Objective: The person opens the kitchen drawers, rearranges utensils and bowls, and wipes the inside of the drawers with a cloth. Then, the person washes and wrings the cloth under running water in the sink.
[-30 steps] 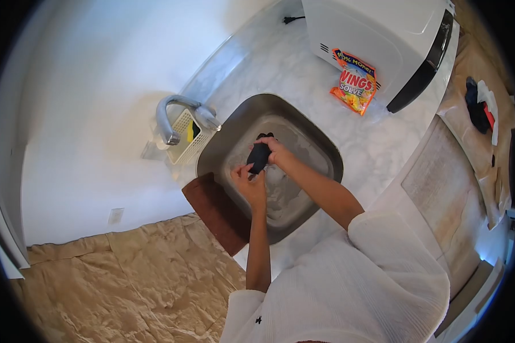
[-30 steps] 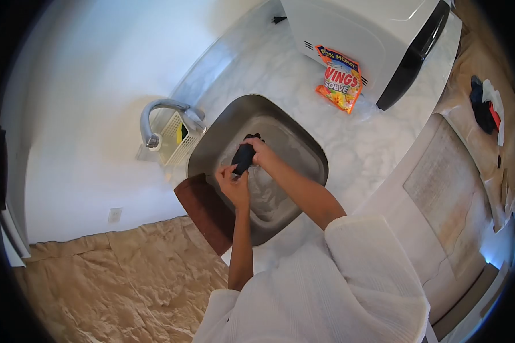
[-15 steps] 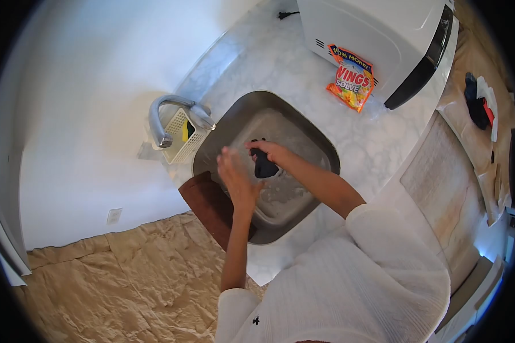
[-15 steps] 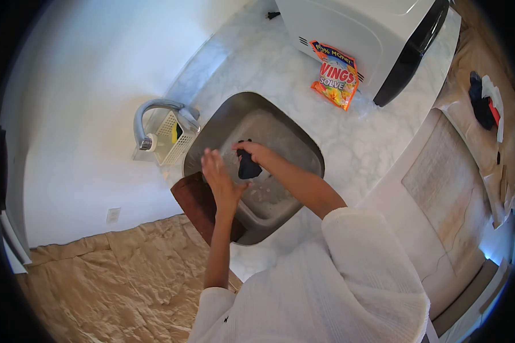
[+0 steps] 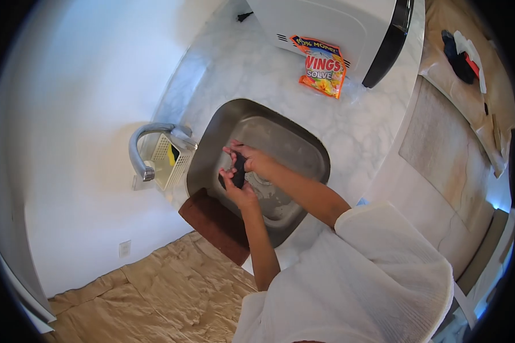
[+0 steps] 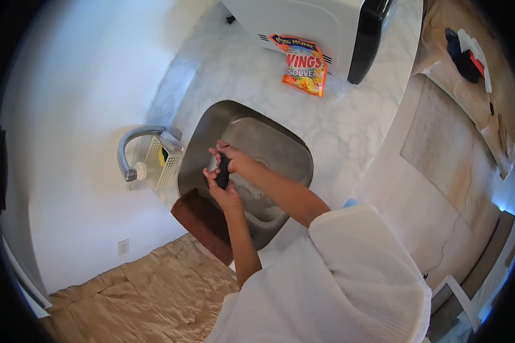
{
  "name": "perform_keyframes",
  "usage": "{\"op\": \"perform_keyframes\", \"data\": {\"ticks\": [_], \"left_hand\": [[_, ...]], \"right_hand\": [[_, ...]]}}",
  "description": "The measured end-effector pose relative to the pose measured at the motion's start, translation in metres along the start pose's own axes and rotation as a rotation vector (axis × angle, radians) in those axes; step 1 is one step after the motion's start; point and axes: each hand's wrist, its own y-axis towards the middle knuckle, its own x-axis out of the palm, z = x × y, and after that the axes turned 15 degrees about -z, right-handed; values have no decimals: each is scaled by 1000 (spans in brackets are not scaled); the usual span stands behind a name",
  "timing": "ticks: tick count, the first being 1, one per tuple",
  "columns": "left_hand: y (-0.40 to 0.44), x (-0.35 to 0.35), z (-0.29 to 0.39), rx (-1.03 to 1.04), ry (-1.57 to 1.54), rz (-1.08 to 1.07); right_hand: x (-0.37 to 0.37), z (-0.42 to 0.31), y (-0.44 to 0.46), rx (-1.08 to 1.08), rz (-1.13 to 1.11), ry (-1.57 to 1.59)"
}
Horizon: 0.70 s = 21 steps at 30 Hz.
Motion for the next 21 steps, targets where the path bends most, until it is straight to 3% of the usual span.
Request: {"op": "perform_keyframes", "data": {"ticks": [2, 8, 9, 12, 15, 17, 19, 21], "left_hand": [[9, -16, 6, -50, -321, -38], [44, -53, 29, -572, -766, -65], [49, -55, 27, -579, -703, 33], [31, 46, 47, -607, -114, 484], [33, 34, 57, -639, 95, 165], [32, 48, 72, -699, 149, -48], [31, 60, 82, -750, 197, -261], [33, 64, 89, -1032, 89, -333]], "right_hand": [[8, 3, -3, -23, -88, -128], [74, 4, -41, 97, -298, -638], [84, 6, -49, 134, -335, -751], [120, 2, -66, 265, -381, -1229], [127, 28, -71, 38, -331, -1713], [96, 79, -48, -566, 89, -2158], [96, 77, -62, -849, -153, -2282], [135, 37, -127, -692, -1074, -2000]]}}
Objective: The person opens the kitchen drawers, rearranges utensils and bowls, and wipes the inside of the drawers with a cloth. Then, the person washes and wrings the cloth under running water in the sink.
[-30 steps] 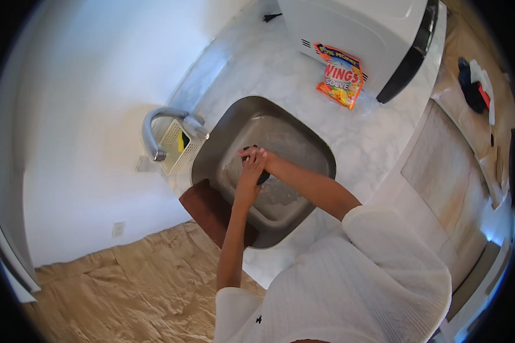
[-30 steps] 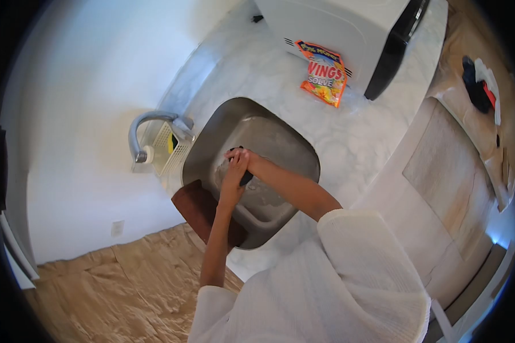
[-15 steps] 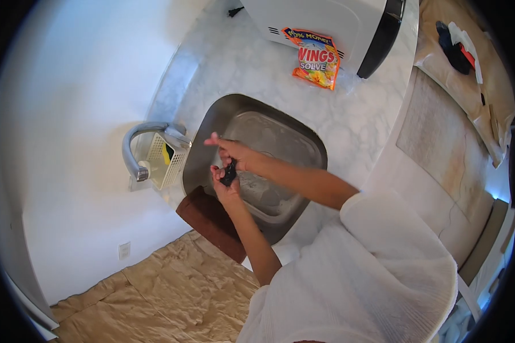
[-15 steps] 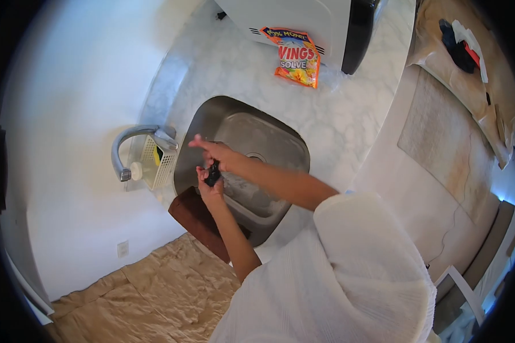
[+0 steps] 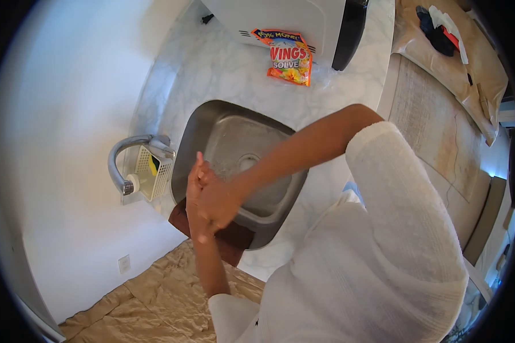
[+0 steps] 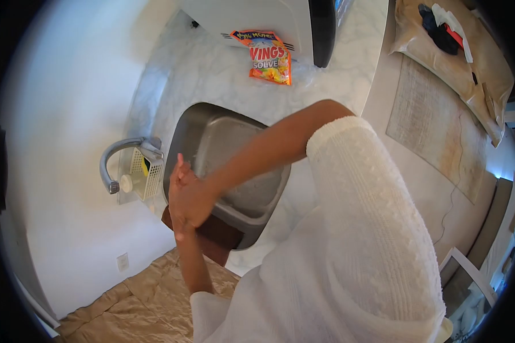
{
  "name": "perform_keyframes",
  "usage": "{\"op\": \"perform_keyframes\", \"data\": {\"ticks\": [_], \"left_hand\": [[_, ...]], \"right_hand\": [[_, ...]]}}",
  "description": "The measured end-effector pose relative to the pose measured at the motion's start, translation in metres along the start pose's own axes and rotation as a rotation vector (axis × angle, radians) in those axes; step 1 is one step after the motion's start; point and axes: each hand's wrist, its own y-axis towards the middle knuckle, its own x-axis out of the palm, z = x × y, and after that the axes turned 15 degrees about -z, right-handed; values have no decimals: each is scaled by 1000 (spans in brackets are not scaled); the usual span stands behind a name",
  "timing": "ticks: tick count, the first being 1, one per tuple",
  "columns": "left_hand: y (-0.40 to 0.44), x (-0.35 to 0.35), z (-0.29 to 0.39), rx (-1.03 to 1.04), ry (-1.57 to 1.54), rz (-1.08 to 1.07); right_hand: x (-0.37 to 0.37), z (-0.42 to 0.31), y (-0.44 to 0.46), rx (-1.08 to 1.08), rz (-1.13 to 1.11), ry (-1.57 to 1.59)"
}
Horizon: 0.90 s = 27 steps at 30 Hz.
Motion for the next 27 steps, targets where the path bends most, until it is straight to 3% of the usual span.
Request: {"op": "perform_keyframes", "data": {"ticks": [1, 3, 6, 8, 9, 12, 13, 16, 19, 22, 27], "left_hand": [[0, 3, 1, -126, -45, -71], [5, 1, -13, -199, 193, 13], [27, -6, -48, -243, 618, 160], [40, -11, -74, -216, 910, 270], [45, -13, -87, -179, 1047, 325], [61, -58, -126, 49, 1414, 386], [63, -56, -133, 154, 1523, 380], [52, -27, -119, -9, 1534, 460], [62, -48, -144, 246, 1696, 559], [43, -17, -152, 330, 1418, 551], [42, -14, -167, 454, 1338, 565]], "right_hand": [[2, -2, -7, 46, -189, -51], [20, -3, -21, 144, -564, -150], [66, 15, -60, 88, -474, -343], [80, 22, -81, 120, -568, -426], [89, 29, -92, 143, -613, -471], [163, 71, -129, 212, -274, -290], [152, 65, -127, 227, -301, -316], [125, 47, -119, 313, -373, -390], [121, 42, -115, 455, -389, -423], [122, 43, -109, 601, -364, -425], [126, 40, -100, 791, -283, -428]]}}
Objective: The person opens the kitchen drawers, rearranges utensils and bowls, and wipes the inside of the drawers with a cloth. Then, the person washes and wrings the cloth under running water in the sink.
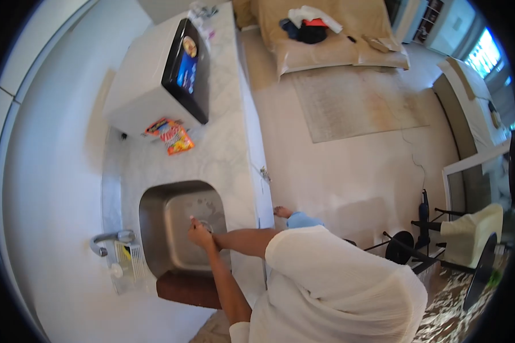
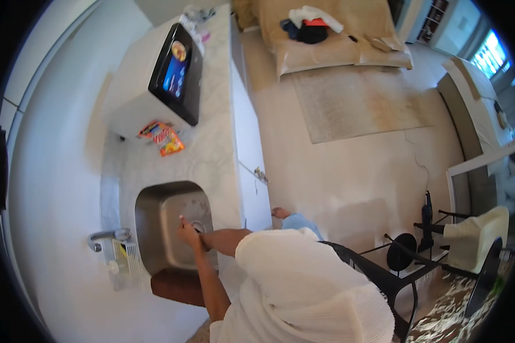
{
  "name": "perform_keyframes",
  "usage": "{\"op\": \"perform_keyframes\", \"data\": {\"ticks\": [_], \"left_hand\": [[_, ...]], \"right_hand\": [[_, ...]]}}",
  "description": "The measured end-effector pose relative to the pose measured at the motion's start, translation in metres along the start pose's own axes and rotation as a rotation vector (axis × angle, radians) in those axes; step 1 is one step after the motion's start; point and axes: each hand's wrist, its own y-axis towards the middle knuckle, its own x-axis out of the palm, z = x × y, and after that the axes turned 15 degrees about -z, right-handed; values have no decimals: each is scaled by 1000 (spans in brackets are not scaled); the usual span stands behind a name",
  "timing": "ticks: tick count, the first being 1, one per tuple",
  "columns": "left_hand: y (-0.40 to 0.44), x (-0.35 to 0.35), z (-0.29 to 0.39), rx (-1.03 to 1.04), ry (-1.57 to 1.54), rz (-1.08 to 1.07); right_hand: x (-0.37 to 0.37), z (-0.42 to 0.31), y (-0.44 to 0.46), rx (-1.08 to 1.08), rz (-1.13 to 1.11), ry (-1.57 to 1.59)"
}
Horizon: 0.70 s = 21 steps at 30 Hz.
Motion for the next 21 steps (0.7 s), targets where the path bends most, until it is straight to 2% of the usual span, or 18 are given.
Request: {"op": "perform_keyframes", "data": {"ticks": [3, 5, 7, 9, 11, 14, 16, 17, 18, 21], "left_hand": [[9, 1, -19, 81, -14, -25], [11, -9, -25, 137, -122, -121], [17, -28, -38, 117, -251, -125], [35, -56, -75, 870, -75, 24], [33, -97, -47, -40, -629, -66], [46, -124, -34, -109, -703, -237], [25, -132, 4, 150, -789, -474], [9, -137, 30, 279, -828, -595], [-2, -145, 55, 365, -802, -606], [-33, -172, 108, 564, -678, -511]], "right_hand": [[6, -3, 5, 89, 5, 33], [13, -8, 10, 139, -23, 71], [26, -9, 18, 192, -92, 122], [37, -7, 22, 290, -230, 222], [24, 1, -1, 367, -172, 271], [-48, -39, -72, 234, 490, 35], [-73, -56, -74, 228, 795, -311], [-89, -58, -69, 146, 665, -90], [-106, -61, -65, 63, 532, 129], [-159, -87, -89, 65, 760, 364]]}}
